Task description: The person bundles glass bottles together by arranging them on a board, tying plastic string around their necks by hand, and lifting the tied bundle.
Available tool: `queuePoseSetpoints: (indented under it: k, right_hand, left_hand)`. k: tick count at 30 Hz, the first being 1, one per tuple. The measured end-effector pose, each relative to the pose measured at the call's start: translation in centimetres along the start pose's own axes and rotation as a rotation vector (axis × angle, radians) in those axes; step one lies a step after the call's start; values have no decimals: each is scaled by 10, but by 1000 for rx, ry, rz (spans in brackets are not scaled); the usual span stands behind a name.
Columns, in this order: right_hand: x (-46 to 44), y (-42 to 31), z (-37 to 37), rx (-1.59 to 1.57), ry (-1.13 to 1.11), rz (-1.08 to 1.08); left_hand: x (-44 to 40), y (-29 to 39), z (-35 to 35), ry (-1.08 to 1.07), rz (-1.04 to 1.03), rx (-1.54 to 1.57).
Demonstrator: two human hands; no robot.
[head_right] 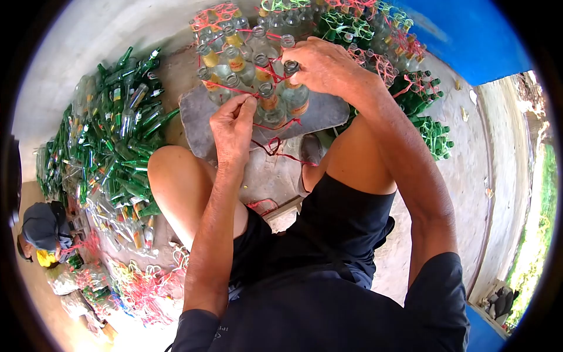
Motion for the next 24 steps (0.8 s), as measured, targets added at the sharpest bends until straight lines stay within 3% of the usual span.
queuePoseSetpoints:
  k: [7,13,14,17,24]
  right_hand:
    - [-1,-16,15,61,1,19]
    - [-14,-68,19,-23,55,313]
    - [-19,-68,11,-32,41,280]
    - [-26,-74,-16,150,-120,346]
    - [-40,-76,-32,65,-380,239]
  left_hand:
    - [-2,-11,0,5,29,102]
    - [-6,-22,0,-22,52,91]
    - [-6,-23,0,-12,48,94]
    - [-6,-25,1,11,42,92]
    - [-13,-35,0,80,10,53]
Point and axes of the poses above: each hand's wrist, its own x-axis away from the middle knuckle, its own z-axis out of the back of the hand, y = z × x, the point moved 8 cm from there along -x, towards the middle knuckle, and after that the axes turned 12 degrees about -z, right-handed, at the moved point
